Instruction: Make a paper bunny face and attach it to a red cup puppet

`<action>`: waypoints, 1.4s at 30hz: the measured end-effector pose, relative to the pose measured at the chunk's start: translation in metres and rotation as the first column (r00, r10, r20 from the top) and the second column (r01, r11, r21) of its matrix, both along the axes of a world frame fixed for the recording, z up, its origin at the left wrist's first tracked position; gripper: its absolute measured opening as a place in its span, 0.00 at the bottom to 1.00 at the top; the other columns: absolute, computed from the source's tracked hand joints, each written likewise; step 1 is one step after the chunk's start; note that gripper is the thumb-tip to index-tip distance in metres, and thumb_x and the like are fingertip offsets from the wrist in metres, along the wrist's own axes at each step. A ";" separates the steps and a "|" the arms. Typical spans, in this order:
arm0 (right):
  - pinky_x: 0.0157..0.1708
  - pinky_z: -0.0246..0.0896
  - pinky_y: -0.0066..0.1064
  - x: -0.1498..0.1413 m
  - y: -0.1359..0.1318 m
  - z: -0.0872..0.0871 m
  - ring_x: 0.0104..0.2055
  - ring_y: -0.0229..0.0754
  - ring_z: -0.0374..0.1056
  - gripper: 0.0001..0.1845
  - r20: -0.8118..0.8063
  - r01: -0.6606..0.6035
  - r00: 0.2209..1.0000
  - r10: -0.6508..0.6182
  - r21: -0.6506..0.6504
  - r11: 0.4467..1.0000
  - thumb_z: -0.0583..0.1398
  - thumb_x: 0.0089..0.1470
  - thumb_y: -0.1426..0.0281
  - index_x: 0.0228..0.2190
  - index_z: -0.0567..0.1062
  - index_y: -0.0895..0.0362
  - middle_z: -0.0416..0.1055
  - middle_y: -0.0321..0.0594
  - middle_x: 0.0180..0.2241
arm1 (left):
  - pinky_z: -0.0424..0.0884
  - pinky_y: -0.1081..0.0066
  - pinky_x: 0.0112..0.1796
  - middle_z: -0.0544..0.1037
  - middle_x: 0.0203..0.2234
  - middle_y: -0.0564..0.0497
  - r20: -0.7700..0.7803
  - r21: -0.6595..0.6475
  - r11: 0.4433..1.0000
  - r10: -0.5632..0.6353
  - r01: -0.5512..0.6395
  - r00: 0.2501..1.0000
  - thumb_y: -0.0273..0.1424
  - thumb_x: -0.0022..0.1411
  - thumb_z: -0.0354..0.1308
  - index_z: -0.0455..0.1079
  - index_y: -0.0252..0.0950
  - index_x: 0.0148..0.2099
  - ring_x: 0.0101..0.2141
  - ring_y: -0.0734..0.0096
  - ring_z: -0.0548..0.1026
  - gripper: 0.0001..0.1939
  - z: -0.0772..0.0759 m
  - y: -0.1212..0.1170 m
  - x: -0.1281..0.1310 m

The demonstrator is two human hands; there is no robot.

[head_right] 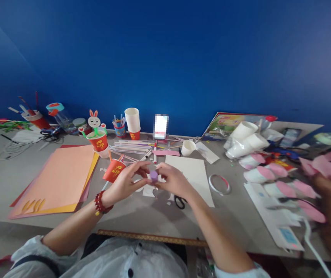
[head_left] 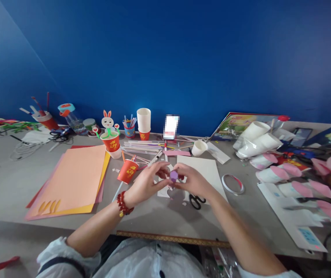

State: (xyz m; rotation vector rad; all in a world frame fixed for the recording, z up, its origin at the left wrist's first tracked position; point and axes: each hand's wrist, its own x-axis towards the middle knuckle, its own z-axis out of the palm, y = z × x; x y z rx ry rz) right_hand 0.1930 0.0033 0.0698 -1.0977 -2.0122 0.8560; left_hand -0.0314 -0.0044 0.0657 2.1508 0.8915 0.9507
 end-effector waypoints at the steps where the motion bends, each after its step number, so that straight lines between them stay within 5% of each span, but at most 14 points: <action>1: 0.29 0.63 0.30 0.005 0.009 -0.002 0.28 0.42 0.69 0.07 0.002 0.078 0.997 -0.078 0.010 0.997 0.69 0.47 0.62 0.28 0.80 0.50 0.76 0.36 0.30 | 0.74 0.66 0.44 0.76 0.46 0.46 -0.008 0.007 0.999 0.040 -0.040 0.999 0.37 0.66 0.58 0.59 0.41 0.62 0.42 0.66 0.77 0.24 -0.008 -0.001 -0.003; 4: 0.27 0.61 0.31 0.026 0.049 -0.012 0.25 0.42 0.67 0.10 0.001 0.436 0.899 -0.439 0.113 0.893 0.68 0.47 0.60 0.28 0.77 0.52 0.74 0.36 0.25 | 0.70 0.54 0.52 0.73 0.53 0.41 -0.244 0.128 0.983 0.158 -0.130 0.957 0.36 0.65 0.59 0.63 0.40 0.59 0.53 0.53 0.72 0.22 -0.035 0.000 -0.015; 7: 0.32 0.62 0.34 0.036 0.100 -0.022 0.31 0.47 0.70 0.10 0.134 0.600 0.759 -0.637 0.238 0.764 0.66 0.50 0.62 0.30 0.74 0.54 0.76 0.42 0.29 | 0.68 0.50 0.54 0.72 0.54 0.40 -0.415 0.131 0.979 0.197 -0.156 0.888 0.35 0.61 0.61 0.63 0.38 0.60 0.56 0.49 0.69 0.25 -0.057 0.002 -0.023; 11: 0.39 0.63 0.36 0.023 0.154 -0.038 0.39 0.51 0.71 0.09 0.226 0.625 0.698 -0.679 0.270 0.732 0.62 0.54 0.62 0.33 0.72 0.55 0.77 0.47 0.37 | 0.67 0.51 0.56 0.71 0.55 0.41 -0.449 0.153 0.974 0.221 -0.169 0.866 0.37 0.58 0.64 0.62 0.37 0.61 0.56 0.50 0.68 0.31 -0.068 0.004 -0.024; 15: 0.37 0.61 0.36 0.013 0.174 -0.055 0.40 0.51 0.70 0.08 0.298 0.622 0.678 -0.672 0.255 0.740 0.62 0.54 0.64 0.31 0.71 0.55 0.76 0.48 0.37 | 0.67 0.53 0.56 0.71 0.54 0.40 -0.434 0.155 0.972 0.229 -0.178 0.872 0.39 0.58 0.64 0.62 0.36 0.61 0.55 0.51 0.68 0.31 -0.072 0.004 -0.027; 20: 0.36 0.60 0.34 0.016 0.174 -0.068 0.40 0.51 0.70 0.09 0.372 0.586 0.676 -0.636 0.253 0.770 0.62 0.55 0.62 0.32 0.71 0.54 0.76 0.46 0.37 | 0.67 0.51 0.55 0.71 0.54 0.41 -0.425 0.128 0.973 0.228 -0.191 0.876 0.39 0.58 0.65 0.63 0.38 0.61 0.55 0.50 0.68 0.31 -0.078 0.005 -0.029; 32: 0.34 0.59 0.33 0.016 0.178 -0.067 0.38 0.48 0.71 0.12 0.407 0.498 0.743 -0.532 0.195 0.845 0.65 0.53 0.60 0.33 0.74 0.56 0.78 0.47 0.37 | 0.63 0.49 0.58 0.69 0.57 0.39 -0.482 0.115 0.985 0.167 -0.127 0.860 0.38 0.54 0.68 0.59 0.38 0.63 0.58 0.47 0.66 0.38 -0.082 0.003 -0.034; 37: 0.34 0.63 0.32 0.020 0.144 -0.064 0.36 0.45 0.73 0.20 0.331 0.500 0.770 -0.545 0.218 0.838 0.64 0.55 0.62 0.47 0.73 0.55 0.76 0.47 0.44 | 0.67 0.54 0.56 0.70 0.53 0.41 -0.513 0.086 0.989 0.150 -0.124 0.845 0.36 0.57 0.66 0.65 0.37 0.58 0.55 0.52 0.69 0.28 -0.078 0.003 -0.034; 42: 0.35 0.67 0.35 0.009 0.071 -0.059 0.34 0.44 0.72 0.16 0.113 0.408 0.884 -0.454 0.291 0.865 0.62 0.57 0.64 0.48 0.74 0.50 0.75 0.43 0.44 | 0.69 0.55 0.54 0.69 0.51 0.42 -0.512 0.073 0.993 0.116 -0.091 0.851 0.35 0.59 0.64 0.67 0.38 0.55 0.53 0.53 0.70 0.22 -0.078 0.003 -0.034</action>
